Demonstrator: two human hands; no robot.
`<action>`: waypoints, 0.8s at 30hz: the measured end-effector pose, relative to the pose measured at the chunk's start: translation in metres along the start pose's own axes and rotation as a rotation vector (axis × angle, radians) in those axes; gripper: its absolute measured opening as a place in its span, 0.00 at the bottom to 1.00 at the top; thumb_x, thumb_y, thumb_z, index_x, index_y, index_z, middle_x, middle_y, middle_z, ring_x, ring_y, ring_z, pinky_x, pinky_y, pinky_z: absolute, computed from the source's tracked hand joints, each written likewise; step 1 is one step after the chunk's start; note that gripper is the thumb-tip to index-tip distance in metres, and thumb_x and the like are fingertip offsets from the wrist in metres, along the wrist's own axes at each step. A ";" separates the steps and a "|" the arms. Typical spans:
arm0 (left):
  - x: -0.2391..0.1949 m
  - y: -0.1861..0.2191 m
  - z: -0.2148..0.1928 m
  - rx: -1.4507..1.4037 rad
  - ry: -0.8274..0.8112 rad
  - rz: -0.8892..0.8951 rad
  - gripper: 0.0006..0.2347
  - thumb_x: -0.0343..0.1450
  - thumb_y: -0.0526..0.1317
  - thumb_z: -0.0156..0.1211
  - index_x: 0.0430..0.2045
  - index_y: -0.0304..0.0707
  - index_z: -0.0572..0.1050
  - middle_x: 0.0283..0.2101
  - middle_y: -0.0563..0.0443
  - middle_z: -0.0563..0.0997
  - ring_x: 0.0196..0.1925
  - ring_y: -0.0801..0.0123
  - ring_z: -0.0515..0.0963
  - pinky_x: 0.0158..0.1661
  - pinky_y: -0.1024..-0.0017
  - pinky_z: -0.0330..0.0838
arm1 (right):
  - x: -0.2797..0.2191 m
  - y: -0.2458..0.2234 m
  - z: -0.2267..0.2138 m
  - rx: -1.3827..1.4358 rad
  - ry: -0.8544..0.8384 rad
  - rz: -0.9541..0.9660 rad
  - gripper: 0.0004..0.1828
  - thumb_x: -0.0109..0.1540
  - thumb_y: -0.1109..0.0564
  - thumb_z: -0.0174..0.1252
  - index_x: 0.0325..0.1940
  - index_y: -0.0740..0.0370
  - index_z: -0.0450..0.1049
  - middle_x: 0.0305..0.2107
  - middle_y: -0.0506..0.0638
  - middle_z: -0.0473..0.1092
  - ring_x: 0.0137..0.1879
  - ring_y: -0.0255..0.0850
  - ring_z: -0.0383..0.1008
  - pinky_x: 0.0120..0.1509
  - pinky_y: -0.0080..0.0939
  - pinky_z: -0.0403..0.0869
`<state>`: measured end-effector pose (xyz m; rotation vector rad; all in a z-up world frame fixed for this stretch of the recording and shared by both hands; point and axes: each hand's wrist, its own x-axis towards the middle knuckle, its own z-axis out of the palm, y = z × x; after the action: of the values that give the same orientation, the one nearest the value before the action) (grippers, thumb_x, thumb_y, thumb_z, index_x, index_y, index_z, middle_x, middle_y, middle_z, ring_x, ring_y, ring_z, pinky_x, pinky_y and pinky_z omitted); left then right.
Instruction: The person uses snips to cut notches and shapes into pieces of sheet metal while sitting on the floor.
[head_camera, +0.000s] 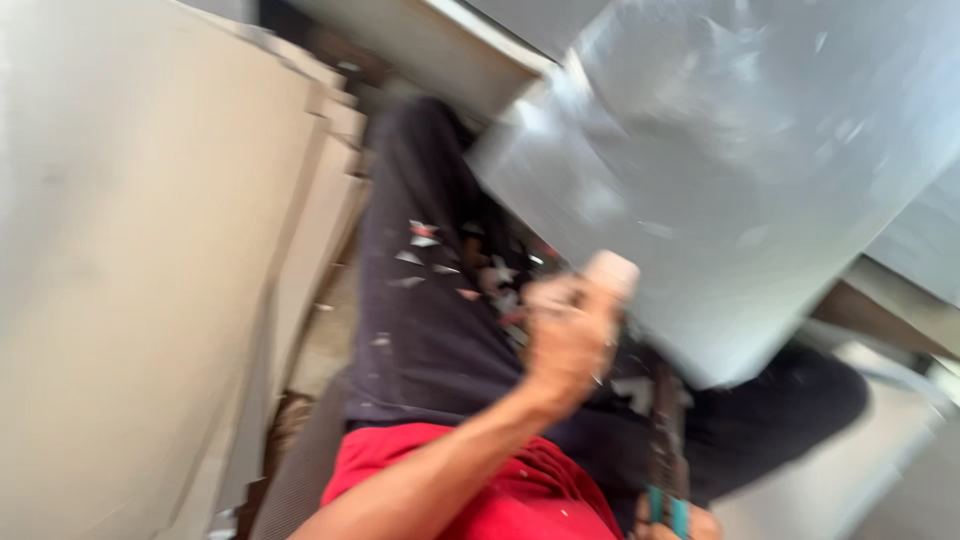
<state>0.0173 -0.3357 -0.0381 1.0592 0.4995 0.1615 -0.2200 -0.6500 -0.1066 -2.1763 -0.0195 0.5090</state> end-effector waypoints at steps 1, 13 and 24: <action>-0.027 -0.012 0.018 0.131 -0.158 -0.047 0.23 0.78 0.45 0.65 0.13 0.32 0.70 0.17 0.59 0.64 0.23 0.80 0.61 0.25 0.73 0.56 | -0.013 -0.018 0.008 -0.214 0.137 -0.200 0.09 0.50 0.61 0.65 0.34 0.60 0.78 0.22 0.46 0.74 0.27 0.29 0.72 0.34 0.32 0.71; 0.022 0.052 -0.037 -0.006 -0.380 -0.252 0.09 0.74 0.39 0.63 0.38 0.28 0.82 0.35 0.47 0.86 0.36 0.74 0.83 0.38 0.77 0.74 | 0.097 -0.228 0.004 0.368 -0.228 0.582 0.29 0.46 0.59 0.46 0.52 0.66 0.70 0.36 0.54 0.72 0.42 0.43 0.73 0.47 0.42 0.74; 0.034 0.054 -0.043 -0.106 -0.482 -0.361 0.08 0.76 0.36 0.61 0.38 0.26 0.79 0.37 0.41 0.86 0.38 0.67 0.86 0.42 0.72 0.81 | 0.113 -0.238 -0.005 0.260 -0.221 0.621 0.27 0.45 0.60 0.48 0.48 0.69 0.71 0.33 0.55 0.71 0.39 0.42 0.71 0.43 0.42 0.74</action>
<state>0.0330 -0.2631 -0.0185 0.8507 0.2335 -0.3764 -0.0755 -0.4852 0.0389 -1.8356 0.5844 1.0368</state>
